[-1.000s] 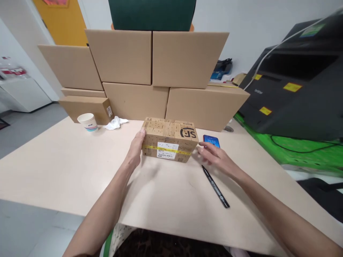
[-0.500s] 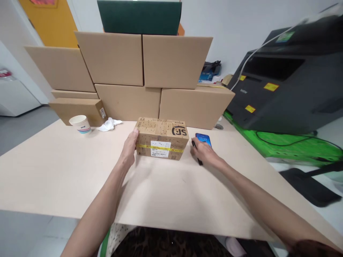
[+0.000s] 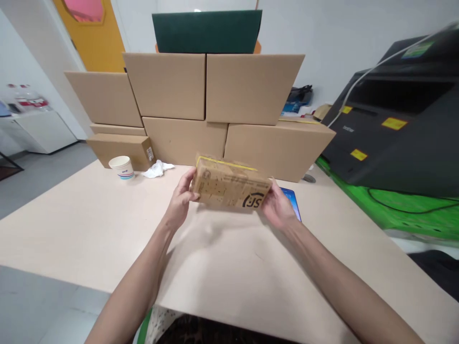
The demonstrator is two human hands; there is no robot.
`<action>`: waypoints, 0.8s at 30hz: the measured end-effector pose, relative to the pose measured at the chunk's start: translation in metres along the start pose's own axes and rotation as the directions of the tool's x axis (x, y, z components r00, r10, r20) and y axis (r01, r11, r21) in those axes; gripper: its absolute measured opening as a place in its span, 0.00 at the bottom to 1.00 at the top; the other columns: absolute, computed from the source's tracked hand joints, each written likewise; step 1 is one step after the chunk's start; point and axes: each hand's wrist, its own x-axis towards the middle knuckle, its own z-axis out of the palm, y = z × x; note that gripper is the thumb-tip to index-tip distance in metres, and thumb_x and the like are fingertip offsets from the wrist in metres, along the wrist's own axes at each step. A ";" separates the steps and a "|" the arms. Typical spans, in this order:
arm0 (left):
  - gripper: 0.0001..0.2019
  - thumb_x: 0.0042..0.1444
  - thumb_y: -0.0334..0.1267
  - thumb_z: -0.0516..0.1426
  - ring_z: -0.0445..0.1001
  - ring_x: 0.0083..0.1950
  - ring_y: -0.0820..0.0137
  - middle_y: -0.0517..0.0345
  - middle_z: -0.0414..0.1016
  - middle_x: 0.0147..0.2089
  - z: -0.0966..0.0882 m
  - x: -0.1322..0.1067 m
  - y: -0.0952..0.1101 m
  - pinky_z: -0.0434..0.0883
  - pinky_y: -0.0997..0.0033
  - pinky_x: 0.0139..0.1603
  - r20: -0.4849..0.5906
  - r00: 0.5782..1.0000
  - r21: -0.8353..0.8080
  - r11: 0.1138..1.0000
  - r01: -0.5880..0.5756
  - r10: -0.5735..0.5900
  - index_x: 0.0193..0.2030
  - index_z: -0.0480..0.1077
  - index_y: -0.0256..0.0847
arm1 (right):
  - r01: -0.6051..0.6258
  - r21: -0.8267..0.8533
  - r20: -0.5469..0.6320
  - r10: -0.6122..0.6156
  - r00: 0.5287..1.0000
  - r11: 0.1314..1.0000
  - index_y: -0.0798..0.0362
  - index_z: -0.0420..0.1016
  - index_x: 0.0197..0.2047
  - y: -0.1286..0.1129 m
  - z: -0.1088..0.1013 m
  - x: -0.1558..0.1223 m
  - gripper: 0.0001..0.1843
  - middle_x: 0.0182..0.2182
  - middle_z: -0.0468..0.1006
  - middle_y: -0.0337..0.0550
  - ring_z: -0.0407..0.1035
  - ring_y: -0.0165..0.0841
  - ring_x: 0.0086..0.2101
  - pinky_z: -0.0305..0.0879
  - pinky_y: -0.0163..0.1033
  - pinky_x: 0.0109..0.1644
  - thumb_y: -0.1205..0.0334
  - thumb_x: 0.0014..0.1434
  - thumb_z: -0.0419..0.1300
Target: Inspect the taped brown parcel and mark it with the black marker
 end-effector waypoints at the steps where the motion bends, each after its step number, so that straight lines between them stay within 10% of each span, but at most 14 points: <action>1: 0.35 0.42 0.42 0.65 0.62 0.75 0.51 0.51 0.70 0.72 0.000 -0.001 0.000 0.66 0.55 0.67 -0.001 1.000 -0.008 1.000 -0.012 0.012 0.62 0.72 0.46 | -0.007 0.048 -0.003 0.007 1.000 0.999 0.44 0.78 0.49 0.002 -0.001 0.001 0.31 0.46 0.86 0.46 0.78 0.46 0.53 0.77 0.48 0.48 0.27 0.59 0.58; 9: 0.30 0.50 0.61 0.68 0.75 0.62 0.56 0.49 0.75 0.63 0.001 -0.001 -0.013 0.76 0.62 0.51 -0.294 0.945 -0.033 0.989 0.142 -0.145 0.52 0.71 0.44 | 0.011 0.134 -0.029 -0.007 1.000 0.991 0.44 0.78 0.44 0.024 -0.008 0.001 0.24 0.48 0.86 0.43 0.76 0.46 0.57 0.75 0.48 0.51 0.35 0.57 0.63; 16: 0.39 0.54 0.60 0.66 0.58 0.78 0.51 0.45 0.60 0.77 -0.004 -0.004 -0.020 0.64 0.52 0.73 -0.057 0.998 0.165 0.986 0.013 -0.004 0.68 0.64 0.47 | 0.088 0.133 -0.083 -0.077 0.994 0.987 0.42 0.76 0.45 0.033 -0.012 0.005 0.22 0.48 0.85 0.41 0.76 0.45 0.56 0.75 0.49 0.52 0.37 0.54 0.64; 24: 0.50 0.51 0.56 0.71 0.64 0.72 0.45 0.38 0.56 0.76 -0.006 -0.008 -0.023 0.67 0.41 0.68 0.106 0.994 0.364 0.931 -0.028 -0.011 0.74 0.50 0.49 | 0.119 0.134 -0.037 -0.115 0.993 0.984 0.44 0.76 0.50 0.023 -0.014 0.004 0.26 0.47 0.85 0.43 0.77 0.44 0.54 0.74 0.48 0.53 0.47 0.49 0.70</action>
